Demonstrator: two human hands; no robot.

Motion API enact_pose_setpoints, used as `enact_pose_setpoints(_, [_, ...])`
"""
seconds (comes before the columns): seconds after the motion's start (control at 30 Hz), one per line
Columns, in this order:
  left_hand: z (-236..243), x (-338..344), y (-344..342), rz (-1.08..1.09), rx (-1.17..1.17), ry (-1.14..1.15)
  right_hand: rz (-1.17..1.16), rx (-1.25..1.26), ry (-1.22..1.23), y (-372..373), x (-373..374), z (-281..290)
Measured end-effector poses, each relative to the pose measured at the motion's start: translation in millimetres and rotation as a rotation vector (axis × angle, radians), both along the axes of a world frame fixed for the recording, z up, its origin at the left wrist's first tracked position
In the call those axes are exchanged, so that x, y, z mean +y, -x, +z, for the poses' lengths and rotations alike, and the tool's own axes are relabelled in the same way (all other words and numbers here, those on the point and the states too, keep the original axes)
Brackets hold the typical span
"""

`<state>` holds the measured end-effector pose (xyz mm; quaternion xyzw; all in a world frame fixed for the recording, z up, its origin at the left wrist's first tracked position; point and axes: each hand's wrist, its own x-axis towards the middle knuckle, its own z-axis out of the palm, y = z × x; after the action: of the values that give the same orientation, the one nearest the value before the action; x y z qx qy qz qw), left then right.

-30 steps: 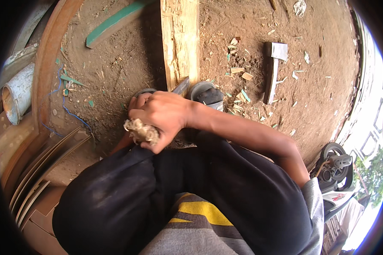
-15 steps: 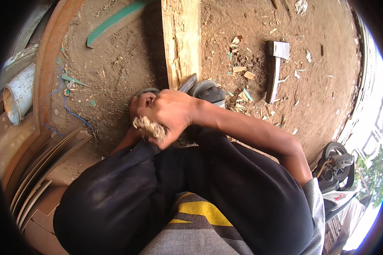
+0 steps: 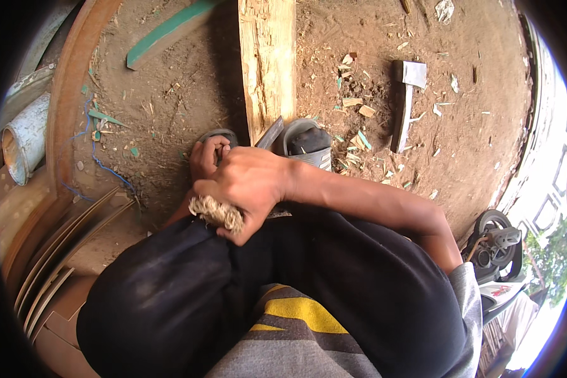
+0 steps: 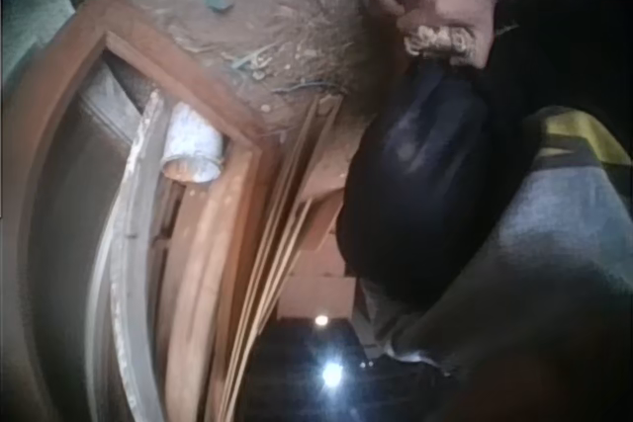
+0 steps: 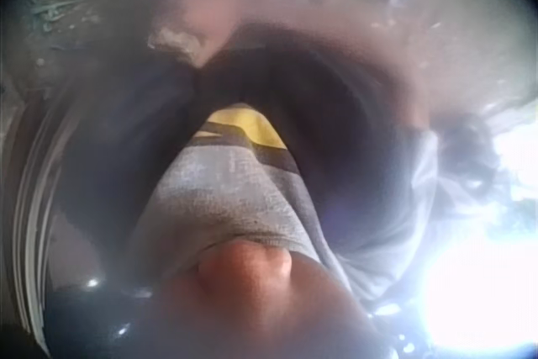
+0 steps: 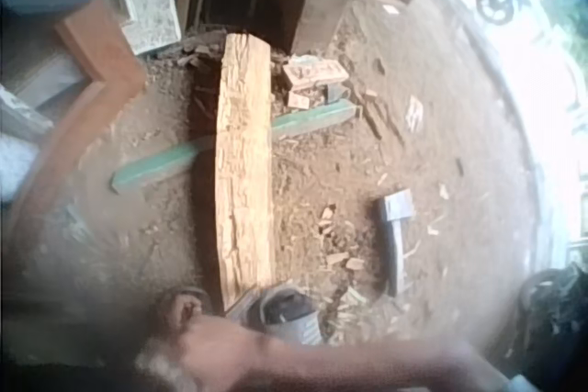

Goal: The person uses a chisel and mallet to carve a wooden plank resting on a green support. They repeatedly strike the chisel to remove wood shavings and occasionally clear debris by hand.

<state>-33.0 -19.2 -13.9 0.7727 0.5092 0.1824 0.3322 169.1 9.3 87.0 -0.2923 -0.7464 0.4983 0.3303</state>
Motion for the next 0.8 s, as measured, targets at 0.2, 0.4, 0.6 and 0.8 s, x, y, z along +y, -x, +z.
enact_pose_setpoints(0.2, [4,11,-13,-0.050,-0.115,-0.187,-0.194,0.039,-0.103,11,0,0])
enact_pose_setpoints(0.4, [4,2,-1,-0.027,-0.030,0.095,0.039,-0.024,-0.140,-2,1,1])
enact_pose_setpoints(0.6, [5,11,2,-0.202,-0.104,-0.112,0.039,-0.286,-0.023,-23,7,-6])
enact_pose_setpoints(0.8, [10,6,-8,-0.039,-0.112,-0.148,0.002,0.043,-0.091,13,-8,-4])
